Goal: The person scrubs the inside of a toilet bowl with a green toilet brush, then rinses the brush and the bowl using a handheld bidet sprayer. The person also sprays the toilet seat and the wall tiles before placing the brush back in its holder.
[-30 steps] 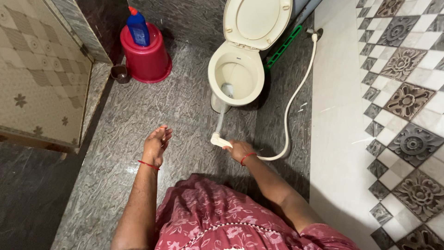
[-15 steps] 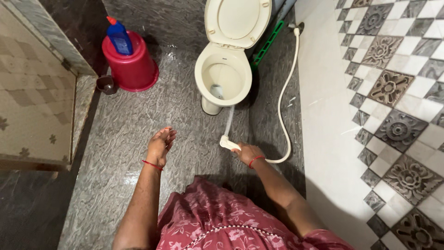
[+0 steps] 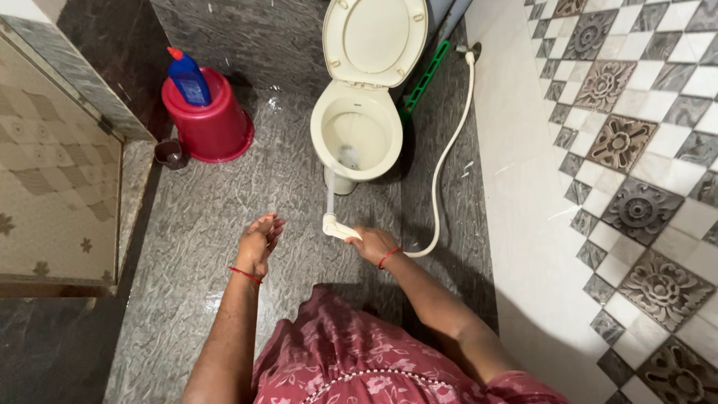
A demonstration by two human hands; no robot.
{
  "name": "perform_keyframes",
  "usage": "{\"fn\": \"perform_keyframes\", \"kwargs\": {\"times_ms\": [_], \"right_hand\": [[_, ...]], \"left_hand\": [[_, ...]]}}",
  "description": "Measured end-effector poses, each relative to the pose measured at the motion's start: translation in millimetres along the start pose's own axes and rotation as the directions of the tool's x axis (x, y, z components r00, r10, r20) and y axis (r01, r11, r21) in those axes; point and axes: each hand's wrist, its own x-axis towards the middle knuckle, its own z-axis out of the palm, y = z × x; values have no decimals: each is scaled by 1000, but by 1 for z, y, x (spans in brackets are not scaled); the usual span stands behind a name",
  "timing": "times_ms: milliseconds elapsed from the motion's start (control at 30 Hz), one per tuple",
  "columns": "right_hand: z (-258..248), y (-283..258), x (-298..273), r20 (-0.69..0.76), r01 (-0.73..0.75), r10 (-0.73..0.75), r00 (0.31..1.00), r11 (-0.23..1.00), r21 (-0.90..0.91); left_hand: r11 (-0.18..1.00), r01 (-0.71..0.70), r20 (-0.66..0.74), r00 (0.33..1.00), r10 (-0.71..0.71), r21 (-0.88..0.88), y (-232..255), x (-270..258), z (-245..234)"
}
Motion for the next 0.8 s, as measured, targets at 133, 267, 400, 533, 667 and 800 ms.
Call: {"fn": "perform_keyframes", "kwargs": {"times_ms": [133, 267, 400, 533, 667, 800], "right_hand": [[-9, 0, 20, -114, 65, -59, 992, 997, 52], [-25, 5, 40, -261, 145, -129, 957, 989, 40], [-48, 24, 62, -365, 81, -35, 930, 991, 111], [-62, 73, 82, -499, 27, 83, 862, 978, 209], [-68, 132, 82, -528, -18, 182, 829, 954, 300], [-68, 174, 74, -402, -103, 291, 868, 898, 427]], "left_hand": [[1000, -6, -21, 1000, 5, -14, 6, 1, -9], [1000, -22, -15, 1000, 21, -18, 10, 9, -11], [1000, -8, -14, 1000, 8, -13, 6, 27, -1], [1000, -7, -1, 1000, 7, -7, 10, 48, 18], [1000, 26, -30, 999, -25, 17, 22, 60, 47], [999, 32, -24, 999, -31, 15, 35, 77, 73]]}}
